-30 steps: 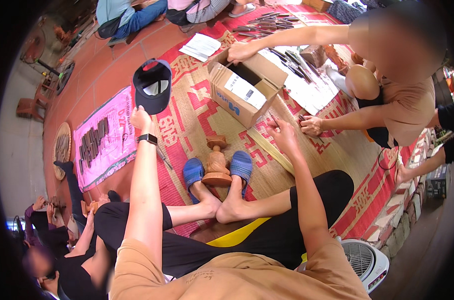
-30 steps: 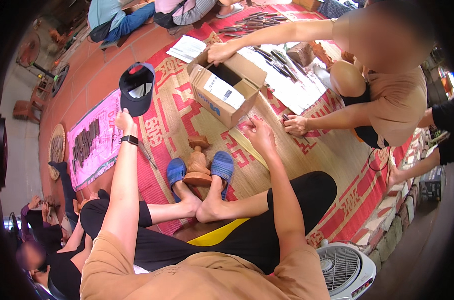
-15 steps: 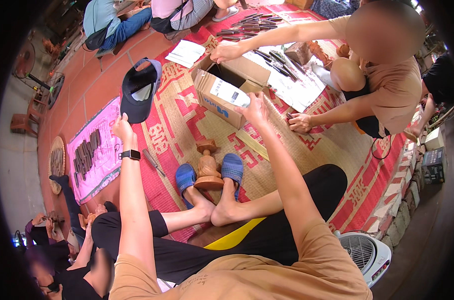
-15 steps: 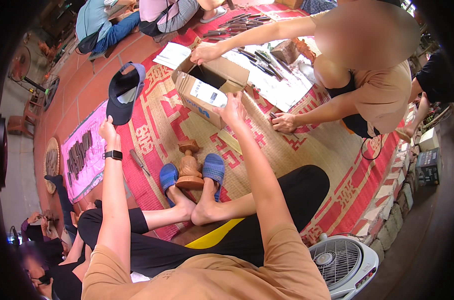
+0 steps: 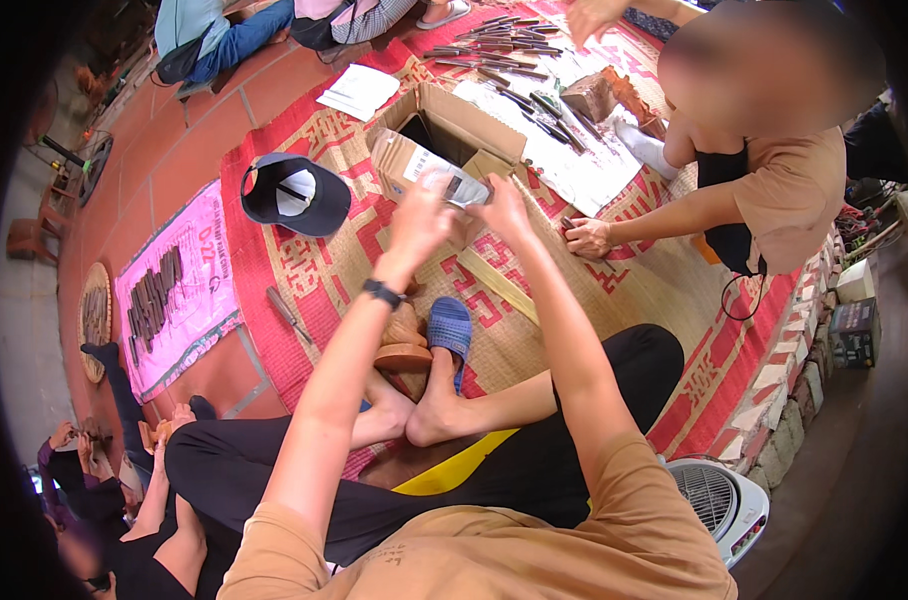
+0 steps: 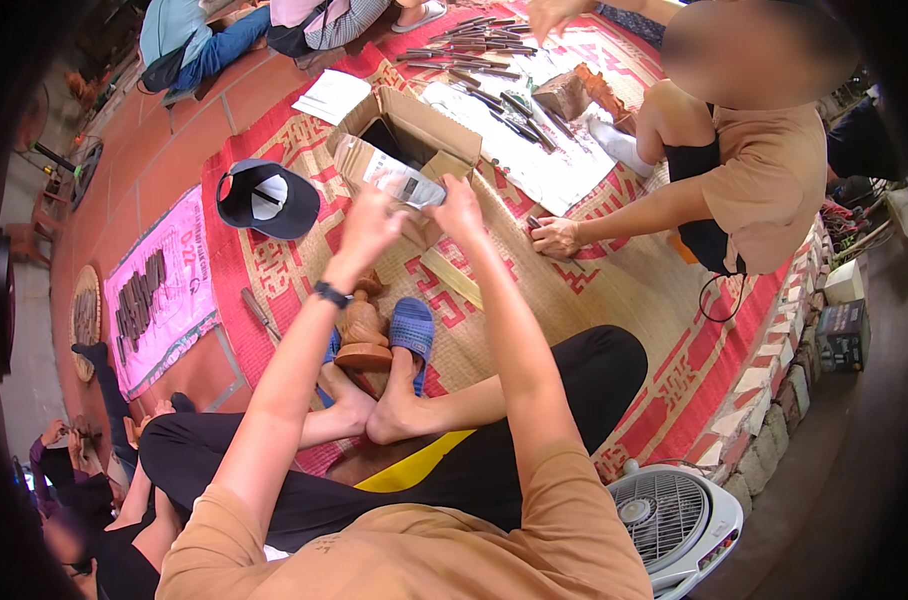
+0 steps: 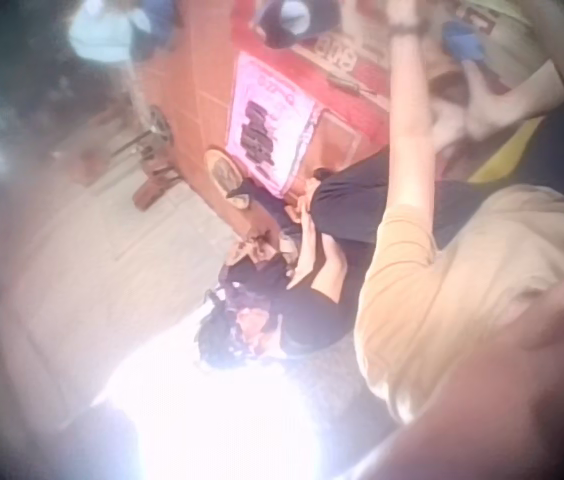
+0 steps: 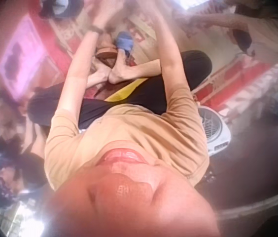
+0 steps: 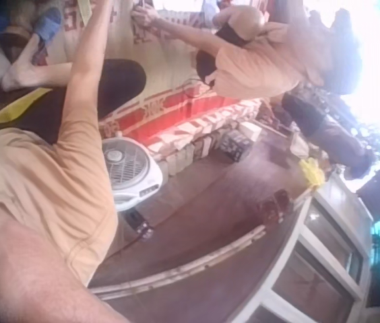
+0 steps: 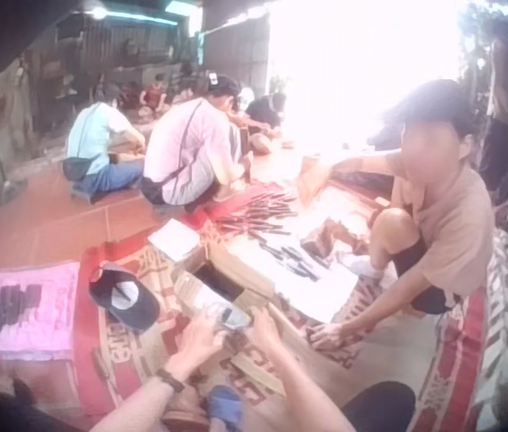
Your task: The person sits cross-legged on a mat and carves a small wooden figurine using a chisel and mallet. They repeatedly strike the chisel to shape the wood, occasionally pause to inspect the piece, and briefly handle a cardboard box and a smartphone before resuming carving.
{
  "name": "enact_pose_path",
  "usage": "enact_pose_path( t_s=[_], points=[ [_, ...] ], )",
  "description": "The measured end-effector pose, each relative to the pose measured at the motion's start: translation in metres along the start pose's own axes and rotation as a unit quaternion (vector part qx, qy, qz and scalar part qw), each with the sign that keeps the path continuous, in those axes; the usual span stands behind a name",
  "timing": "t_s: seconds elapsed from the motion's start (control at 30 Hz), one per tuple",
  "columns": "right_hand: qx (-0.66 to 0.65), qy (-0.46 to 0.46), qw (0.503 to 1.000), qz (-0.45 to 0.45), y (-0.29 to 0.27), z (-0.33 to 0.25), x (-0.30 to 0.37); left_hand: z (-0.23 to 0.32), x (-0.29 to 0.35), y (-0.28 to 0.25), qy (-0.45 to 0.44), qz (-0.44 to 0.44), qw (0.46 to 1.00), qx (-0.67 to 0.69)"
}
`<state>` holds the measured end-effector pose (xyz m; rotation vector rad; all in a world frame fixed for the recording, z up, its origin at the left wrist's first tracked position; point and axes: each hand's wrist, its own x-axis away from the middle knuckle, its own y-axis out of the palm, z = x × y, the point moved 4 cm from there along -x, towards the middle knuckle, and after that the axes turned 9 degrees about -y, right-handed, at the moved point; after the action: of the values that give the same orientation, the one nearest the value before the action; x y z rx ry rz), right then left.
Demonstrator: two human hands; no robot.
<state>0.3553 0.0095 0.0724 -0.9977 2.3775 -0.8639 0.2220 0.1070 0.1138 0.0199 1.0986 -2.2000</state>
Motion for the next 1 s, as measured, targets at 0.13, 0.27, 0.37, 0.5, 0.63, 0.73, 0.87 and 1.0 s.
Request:
enact_pose_path(
  t_s=[0.13, 0.27, 0.37, 0.5, 0.63, 0.73, 0.87, 1.0],
  points=[
    [-0.105, -0.088, 0.991, 0.002, -0.016, 0.064, -0.021, 0.023, -0.024, 0.059, 0.092, -0.048, 0.993, -0.055],
    [0.001, -0.126, 0.992, -0.022, -0.023, 0.065, -0.023, 0.017, -0.038, 0.08, 0.021, -0.159, 0.977, -0.139],
    [-0.025, -0.142, 0.99, -0.002, -0.021, 0.066, -0.026, 0.012, -0.037, 0.082, 0.017, -0.149, 0.979, -0.137],
    [-0.033, -0.103, 0.994, 0.034, -0.013, 0.072, -0.018, 0.007, -0.036, 0.079, 0.021, -0.177, 0.977, -0.113],
    [-0.052, -0.105, 0.991, 0.061, -0.012, 0.06, -0.011, 0.004, -0.035, 0.073, 0.03, -0.169, 0.98, -0.098],
    [-0.049, -0.097, 0.993, 0.048, -0.014, 0.056, -0.007, 0.006, -0.031, 0.071, 0.03, -0.181, 0.981, -0.069],
    [-0.05, -0.074, 0.994, 0.059, -0.014, 0.059, -0.007, 0.005, -0.031, 0.069, 0.046, -0.16, 0.986, -0.025],
    [-0.048, -0.088, 0.992, 0.081, -0.012, 0.062, -0.011, 0.0, -0.033, 0.072, 0.039, -0.136, 0.99, 0.003]
  ],
)
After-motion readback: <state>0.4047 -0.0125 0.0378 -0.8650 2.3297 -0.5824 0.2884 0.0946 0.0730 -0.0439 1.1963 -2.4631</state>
